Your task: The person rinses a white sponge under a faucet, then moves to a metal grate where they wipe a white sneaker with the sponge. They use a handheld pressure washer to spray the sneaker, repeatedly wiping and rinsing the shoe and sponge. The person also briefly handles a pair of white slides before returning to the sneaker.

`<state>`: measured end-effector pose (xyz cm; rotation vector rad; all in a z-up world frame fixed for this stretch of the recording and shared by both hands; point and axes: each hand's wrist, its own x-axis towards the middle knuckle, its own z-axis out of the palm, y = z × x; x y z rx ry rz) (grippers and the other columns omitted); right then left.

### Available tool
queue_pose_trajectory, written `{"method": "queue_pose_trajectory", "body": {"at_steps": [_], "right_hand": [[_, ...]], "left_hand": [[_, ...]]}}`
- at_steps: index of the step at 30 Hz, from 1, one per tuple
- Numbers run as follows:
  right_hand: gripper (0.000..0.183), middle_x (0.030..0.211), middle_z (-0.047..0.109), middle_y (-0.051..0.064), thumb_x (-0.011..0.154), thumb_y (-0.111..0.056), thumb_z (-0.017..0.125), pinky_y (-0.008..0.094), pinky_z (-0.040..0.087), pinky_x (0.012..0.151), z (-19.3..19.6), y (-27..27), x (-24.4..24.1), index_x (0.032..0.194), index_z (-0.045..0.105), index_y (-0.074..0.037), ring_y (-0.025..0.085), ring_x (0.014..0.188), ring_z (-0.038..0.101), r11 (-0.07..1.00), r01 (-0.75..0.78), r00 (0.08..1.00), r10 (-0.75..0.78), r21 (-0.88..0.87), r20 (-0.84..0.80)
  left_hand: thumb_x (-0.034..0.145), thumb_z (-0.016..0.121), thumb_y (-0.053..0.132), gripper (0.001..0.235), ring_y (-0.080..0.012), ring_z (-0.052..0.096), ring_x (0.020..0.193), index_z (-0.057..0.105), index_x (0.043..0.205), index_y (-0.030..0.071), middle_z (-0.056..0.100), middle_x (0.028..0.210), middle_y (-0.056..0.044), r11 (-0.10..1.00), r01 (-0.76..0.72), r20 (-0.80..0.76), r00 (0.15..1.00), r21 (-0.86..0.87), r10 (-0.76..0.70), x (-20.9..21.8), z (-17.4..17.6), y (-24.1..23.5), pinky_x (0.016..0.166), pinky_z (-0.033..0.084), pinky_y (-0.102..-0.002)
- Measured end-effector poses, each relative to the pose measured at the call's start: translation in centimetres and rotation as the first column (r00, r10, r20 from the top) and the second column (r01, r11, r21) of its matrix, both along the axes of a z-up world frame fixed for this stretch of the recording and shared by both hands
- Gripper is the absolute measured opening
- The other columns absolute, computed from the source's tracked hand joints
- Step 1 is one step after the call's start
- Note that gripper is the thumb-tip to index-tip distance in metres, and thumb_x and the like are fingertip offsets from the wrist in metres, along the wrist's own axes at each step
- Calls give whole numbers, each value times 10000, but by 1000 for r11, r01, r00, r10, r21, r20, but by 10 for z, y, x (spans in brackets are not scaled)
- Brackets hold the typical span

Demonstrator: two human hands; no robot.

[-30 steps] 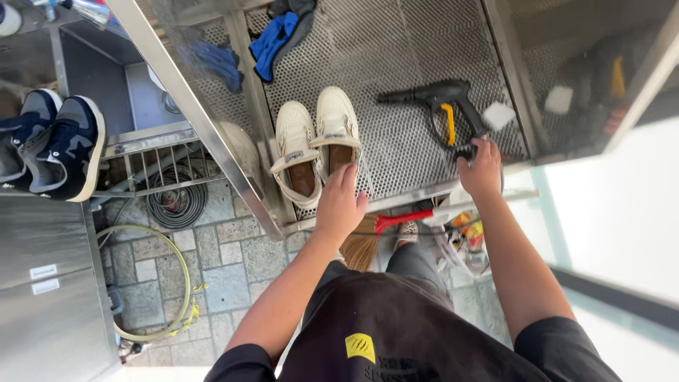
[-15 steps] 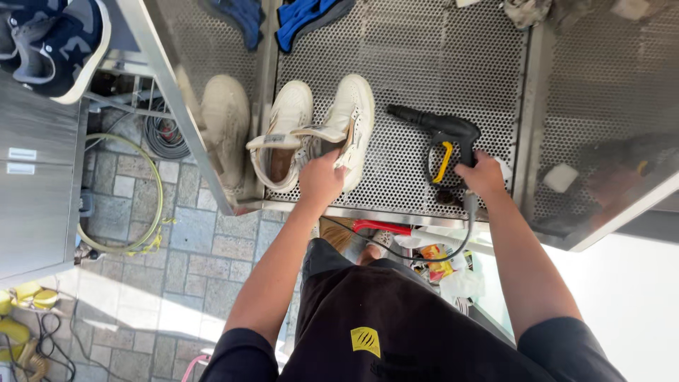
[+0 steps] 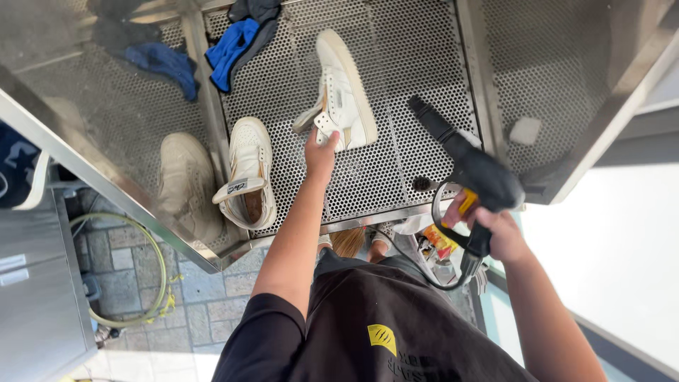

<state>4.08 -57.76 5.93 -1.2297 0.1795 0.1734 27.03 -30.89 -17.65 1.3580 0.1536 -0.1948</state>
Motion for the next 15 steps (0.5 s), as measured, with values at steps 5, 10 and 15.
{"method": "queue_pose_trajectory", "body": {"at_steps": [5, 10, 15], "right_hand": [[310, 835, 631, 29, 973, -316, 661, 322, 487, 760, -32, 31, -61, 1038, 621, -16, 140, 810, 589, 915, -88, 958, -31, -394, -286], [266, 748, 592, 6, 954, -289, 654, 315, 465, 652, -54, 70, -92, 1056, 629, -45, 122, 704, 552, 946, -5, 910, -130, -324, -394], [272, 779, 599, -3, 983, -300, 643, 293, 497, 683, -29, 92, -83, 1030, 620, -33, 101, 730, 577, 924, -2, 963, -102, -382, -251]], "left_hand": [[958, 682, 239, 501, -181, 648, 1157, 572, 1400, 29, 682, 1293, -102, 991, 107, -119, 988, 80, -97, 11, 0, 1, 1013, 483, -339], [1069, 612, 351, 526, -208, 575, 1207, 590, 1401, -57, 633, 1331, -134, 981, 67, -97, 992, -181, -85, 11, -33, 21, 1062, 428, -356], [1064, 537, 390, 527, -134, 607, 1195, 576, 1405, -9, 666, 1335, -58, 968, 213, -54, 974, -136, -222, 8, -42, 34, 1047, 441, -300]]}}
